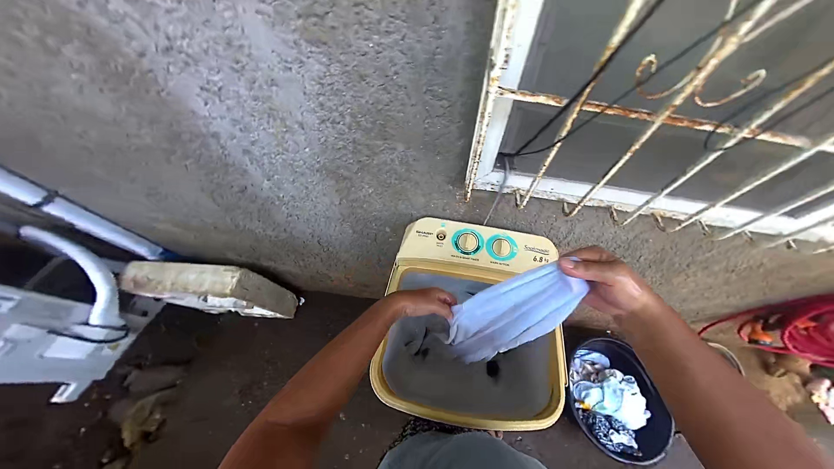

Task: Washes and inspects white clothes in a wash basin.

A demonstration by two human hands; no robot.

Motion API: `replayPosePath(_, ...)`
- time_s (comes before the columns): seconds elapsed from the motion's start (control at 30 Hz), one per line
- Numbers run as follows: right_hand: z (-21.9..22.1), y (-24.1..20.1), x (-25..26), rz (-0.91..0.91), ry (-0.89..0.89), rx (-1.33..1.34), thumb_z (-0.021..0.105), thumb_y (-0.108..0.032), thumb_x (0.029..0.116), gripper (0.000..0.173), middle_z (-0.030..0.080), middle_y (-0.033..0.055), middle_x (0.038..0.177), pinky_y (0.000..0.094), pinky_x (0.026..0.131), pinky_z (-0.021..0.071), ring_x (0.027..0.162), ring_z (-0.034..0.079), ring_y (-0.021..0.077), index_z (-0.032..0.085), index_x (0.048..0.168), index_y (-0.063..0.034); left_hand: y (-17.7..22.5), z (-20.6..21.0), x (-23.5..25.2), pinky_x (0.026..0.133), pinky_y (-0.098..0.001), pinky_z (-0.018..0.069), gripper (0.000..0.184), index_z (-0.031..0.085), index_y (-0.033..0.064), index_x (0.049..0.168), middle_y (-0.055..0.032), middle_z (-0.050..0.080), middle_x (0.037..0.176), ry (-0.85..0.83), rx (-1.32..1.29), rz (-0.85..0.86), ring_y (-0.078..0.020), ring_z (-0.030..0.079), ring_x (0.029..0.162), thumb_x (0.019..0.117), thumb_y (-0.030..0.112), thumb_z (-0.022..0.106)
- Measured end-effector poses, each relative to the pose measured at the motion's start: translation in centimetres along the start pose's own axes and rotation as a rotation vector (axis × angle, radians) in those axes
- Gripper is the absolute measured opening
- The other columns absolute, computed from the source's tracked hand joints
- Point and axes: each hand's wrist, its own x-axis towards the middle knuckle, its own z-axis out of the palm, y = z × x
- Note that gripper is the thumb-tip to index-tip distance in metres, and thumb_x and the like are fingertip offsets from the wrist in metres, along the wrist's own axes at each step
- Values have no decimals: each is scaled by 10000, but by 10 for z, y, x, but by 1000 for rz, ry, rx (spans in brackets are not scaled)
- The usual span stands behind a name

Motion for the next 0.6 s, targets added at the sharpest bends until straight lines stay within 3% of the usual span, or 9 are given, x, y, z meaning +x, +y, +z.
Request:
replayPosePath(0.1, -17, -13, -8, 57, 111, -40, 444, -222, 998, 396, 715, -64, 713, 209, 608, 564, 650, 657, 0, 725, 719, -218, -7, -5, -11, 815, -235, 482, 118, 638, 56, 899, 66, 599, 849, 225, -303, 171, 9, 559, 820, 906, 72, 521)
replayPosePath(0.2, -29, -31, -11, 32, 190, -70, 450, -235, 1006, 410, 719, -57, 708, 213, 607, 574, 651, 667, 6, 722, 700, -222, -4, -2, -10, 801, -216, 536, 232, 659, 141, 892, 119, 672, 833, 216, -526, 240, 24, 631, 814, 982, 168, 446)
replayPosePath(0.3, -35, -49, -12, -60, 106, -150, 527, -299, 1007, 374, 713, -80, 695, 192, 594, 561, 635, 655, -12, 739, 704, -246, 19, 6, -5, 820, -290, 524, 340, 686, 24, 957, 9, 658, 870, 58, -247, 78, -39, 609, 822, 1075, 205, 423)
replayPosePath(0.37, -37, -55, -9, -124, -27, -205, 607, -322, 979, 290, 712, -95, 705, 173, 595, 546, 642, 647, -24, 766, 748, -250, 34, 12, 7, 812, -455, 481, 343, 683, -45, 947, -140, 645, 904, -91, 132, -65, -208, 591, 844, 1066, 199, 472)
replayPosePath(0.43, -35, -57, -8, -108, -168, -306, 668, -332, 952, 223, 715, -113, 743, 167, 632, 543, 688, 648, -32, 775, 778, -241, 40, 19, 26, 891, -654, 453, 402, 698, -66, 1102, -281, 673, 1070, -176, 460, -206, -420, 634, 1033, 1063, 288, 511)
replayPosePath(0.47, -30, -56, -9, -69, -213, -397, 693, -342, 934, 226, 684, -138, 717, 152, 633, 519, 683, 621, -50, 755, 744, -236, 39, 22, 33, 938, -717, 436, 424, 670, -44, 1217, -307, 661, 1169, -165, 568, -277, -481, 617, 1141, 1050, 322, 535)
replayPosePath(0.53, -16, -53, -12, 9, -297, -716, 690, -382, 922, 336, 571, -136, 634, 171, 655, 447, 643, 535, -46, 668, 651, -185, 35, 22, 39, 1021, -726, 405, 536, 553, -3, 1421, -313, 592, 1335, -37, 608, -416, -503, 541, 1279, 976, 278, 659)
replayPosePath(0.6, -5, -42, -20, 36, -438, -1076, 627, -419, 966, 489, 534, 19, 616, 391, 786, 407, 665, 536, 136, 594, 632, -65, 33, 18, 32, 1020, -676, 431, 530, 564, -19, 1389, -290, 557, 1381, 183, 564, -490, -475, 537, 1280, 924, 186, 714)
